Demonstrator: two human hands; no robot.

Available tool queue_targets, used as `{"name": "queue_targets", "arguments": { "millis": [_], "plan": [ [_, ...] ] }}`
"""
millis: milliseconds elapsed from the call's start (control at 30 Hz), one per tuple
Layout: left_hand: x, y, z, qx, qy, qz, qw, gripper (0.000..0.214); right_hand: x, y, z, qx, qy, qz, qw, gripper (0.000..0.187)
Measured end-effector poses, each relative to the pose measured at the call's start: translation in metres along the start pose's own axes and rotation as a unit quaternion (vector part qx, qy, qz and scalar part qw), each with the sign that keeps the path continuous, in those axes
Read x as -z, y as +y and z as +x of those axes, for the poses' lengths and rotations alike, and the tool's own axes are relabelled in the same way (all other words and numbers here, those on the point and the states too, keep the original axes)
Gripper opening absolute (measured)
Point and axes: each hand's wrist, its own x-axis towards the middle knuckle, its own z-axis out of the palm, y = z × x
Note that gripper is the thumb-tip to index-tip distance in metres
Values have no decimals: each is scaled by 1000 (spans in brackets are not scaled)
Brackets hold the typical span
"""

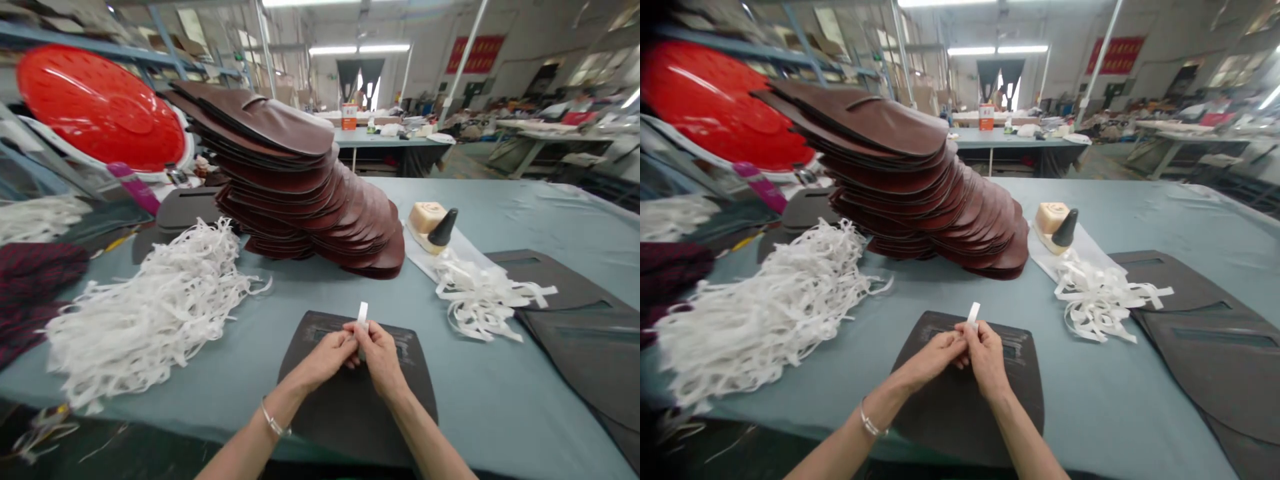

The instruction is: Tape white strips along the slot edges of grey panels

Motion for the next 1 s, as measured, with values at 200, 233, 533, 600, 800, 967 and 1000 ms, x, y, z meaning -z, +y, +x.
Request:
{"name": "queue_targets", "arguments": {
  "millis": [200,233,533,600,800,967,1000],
  "plan": [
    [21,-8,-10,33,53,-38,997,52,29,-10,25,8,91,27,995,42],
    [25,-9,-12,32,62,-39,997,51,35,-11,29,4,89,24,996,43],
    [24,-8,-12,16,74,-53,996,39,39,-23,32,-9,-29,-63,998,41],
    [16,-7,-8,-7,61,7,998,30,26,-20,25,-16,-107,-100,989,35],
    [11,-6,-10,-25,36,102,994,30,10,-9,15,-9,-118,-201,972,32],
    [35,-12,-35,-69,219,317,920,29,55,-18,48,16,-34,-334,942,40],
    [40,-14,-42,-71,245,356,899,28,70,-22,60,27,-9,-362,932,42]
  ]
}}
